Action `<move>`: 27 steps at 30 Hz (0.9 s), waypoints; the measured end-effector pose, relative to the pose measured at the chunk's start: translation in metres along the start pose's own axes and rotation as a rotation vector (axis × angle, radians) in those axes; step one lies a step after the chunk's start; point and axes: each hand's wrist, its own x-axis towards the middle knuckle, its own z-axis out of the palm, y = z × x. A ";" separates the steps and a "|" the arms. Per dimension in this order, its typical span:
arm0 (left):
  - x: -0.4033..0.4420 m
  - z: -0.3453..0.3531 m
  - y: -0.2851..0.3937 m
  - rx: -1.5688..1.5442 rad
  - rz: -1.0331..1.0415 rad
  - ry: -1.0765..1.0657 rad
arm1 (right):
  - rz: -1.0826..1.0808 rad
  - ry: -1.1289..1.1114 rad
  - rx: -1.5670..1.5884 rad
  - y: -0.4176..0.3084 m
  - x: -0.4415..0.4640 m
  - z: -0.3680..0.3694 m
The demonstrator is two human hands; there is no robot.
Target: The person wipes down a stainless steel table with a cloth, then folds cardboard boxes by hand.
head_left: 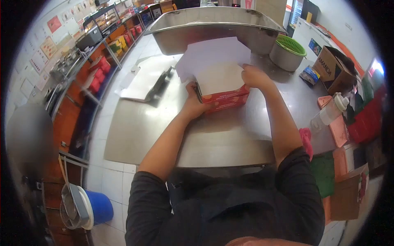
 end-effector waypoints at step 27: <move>-0.002 0.026 0.128 0.759 0.285 -0.296 | -0.741 0.284 0.340 0.017 -0.114 0.056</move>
